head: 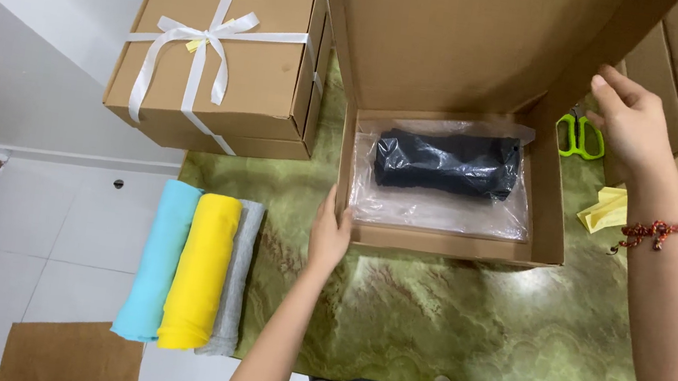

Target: Pack an item into a cardboard box and tie a decorative ribbon around it

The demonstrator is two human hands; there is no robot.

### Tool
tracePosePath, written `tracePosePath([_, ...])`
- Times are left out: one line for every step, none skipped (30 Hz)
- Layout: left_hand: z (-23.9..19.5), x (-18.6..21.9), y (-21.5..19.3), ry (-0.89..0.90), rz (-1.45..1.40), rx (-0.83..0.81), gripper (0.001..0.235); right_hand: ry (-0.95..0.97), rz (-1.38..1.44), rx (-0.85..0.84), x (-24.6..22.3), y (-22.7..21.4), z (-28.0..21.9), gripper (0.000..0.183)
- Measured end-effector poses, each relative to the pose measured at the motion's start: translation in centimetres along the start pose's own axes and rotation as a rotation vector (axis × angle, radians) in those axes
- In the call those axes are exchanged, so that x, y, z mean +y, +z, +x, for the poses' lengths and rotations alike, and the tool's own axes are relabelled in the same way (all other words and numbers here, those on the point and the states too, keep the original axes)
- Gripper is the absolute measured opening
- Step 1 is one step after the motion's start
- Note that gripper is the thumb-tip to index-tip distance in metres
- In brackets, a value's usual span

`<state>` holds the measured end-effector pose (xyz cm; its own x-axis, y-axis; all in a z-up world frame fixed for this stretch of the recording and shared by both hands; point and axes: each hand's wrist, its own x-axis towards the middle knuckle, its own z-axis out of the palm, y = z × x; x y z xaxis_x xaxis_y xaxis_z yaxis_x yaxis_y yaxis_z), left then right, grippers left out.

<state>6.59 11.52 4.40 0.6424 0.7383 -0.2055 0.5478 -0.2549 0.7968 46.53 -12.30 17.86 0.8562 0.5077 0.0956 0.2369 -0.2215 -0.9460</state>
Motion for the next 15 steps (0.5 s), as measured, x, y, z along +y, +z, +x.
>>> tracePosePath([0.0, 0.0, -0.2, -0.001, 0.0, 0.006, 0.069, -0.004, 0.002, -0.004, -0.3, -0.2, -1.1, 0.053])
tracePosePath([0.0, 0.1, -0.5, -0.014, -0.011, -0.002, 0.065, -0.005, 0.043, 0.011, -0.6, -0.4, -2.3, 0.053])
tracePosePath([0.0, 0.1, -0.8, -0.026, -0.02, -0.012, 0.061, -0.005, 0.084, 0.028, -0.9, -0.7, -3.4, 0.054])
tracePosePath([-0.2, 0.6, -1.1, -0.025, -0.019, -0.007, 0.061, -0.008, 0.087, 0.025, -1.2, -1.0, -4.4, 0.054])
tracePosePath([-0.4, 1.0, -1.4, -0.022, -0.026, -0.004, 0.062, -0.029, 0.119, 0.024, -1.3, -1.4, -5.5, 0.054])
tracePosePath([-0.6, 1.4, -1.6, -0.018, -0.033, -0.002, 0.062, -0.05, 0.152, 0.023, -1.3, -1.7, -6.6, 0.053])
tracePosePath([-0.6, 1.2, -1.6, -0.018, -0.031, -0.003, 0.062, -0.049, 0.153, 0.024, -1.7, -2.0, -8.0, 0.053])
tracePosePath([-0.6, 1.1, -1.6, -0.016, -0.028, 0.019, 0.061, -0.044, 0.147, 0.046, -2.0, -2.3, -9.4, 0.05])
tracePosePath([-0.6, 0.9, -1.7, -0.014, -0.026, 0.041, 0.06, -0.038, 0.142, 0.067, -2.3, -2.5, -10.8, 0.046])
tracePosePath([-1.5, 1.1, -2.1, -0.013, -0.024, 0.04, 0.06, -0.037, 0.143, 0.068, -1.5, -2.9, -12.5, 0.046])
tracePosePath([-1.8, 1.5, -2.5, -0.033, -0.068, 0.048, 0.059, -0.141, -0.069, 0.129, -0.9, -3.3, -13.9, 0.032])
tracePosePath([-2.2, 1.9, -2.9, -0.052, -0.112, 0.056, 0.058, -0.242, -0.283, 0.188, -0.2, -3.6, -15.2, 0.023])
tracePosePath([-2.1, 1.1, -2.8, -0.056, -0.112, 0.051, 0.058, -0.236, -0.286, 0.187, -0.3, -3.6, -16.7, 0.023])
tracePosePath([-2.1, 0.3, -2.6, -0.023, -0.125, 0.095, 0.053, -0.256, -0.319, 0.246, -0.3, -3.5, -18.1, 0.023])
tracePosePath([-2.0, -0.6, -2.5, 0.011, -0.137, 0.141, 0.049, -0.278, -0.35, 0.306, -0.3, -3.3, -19.5, 0.026])
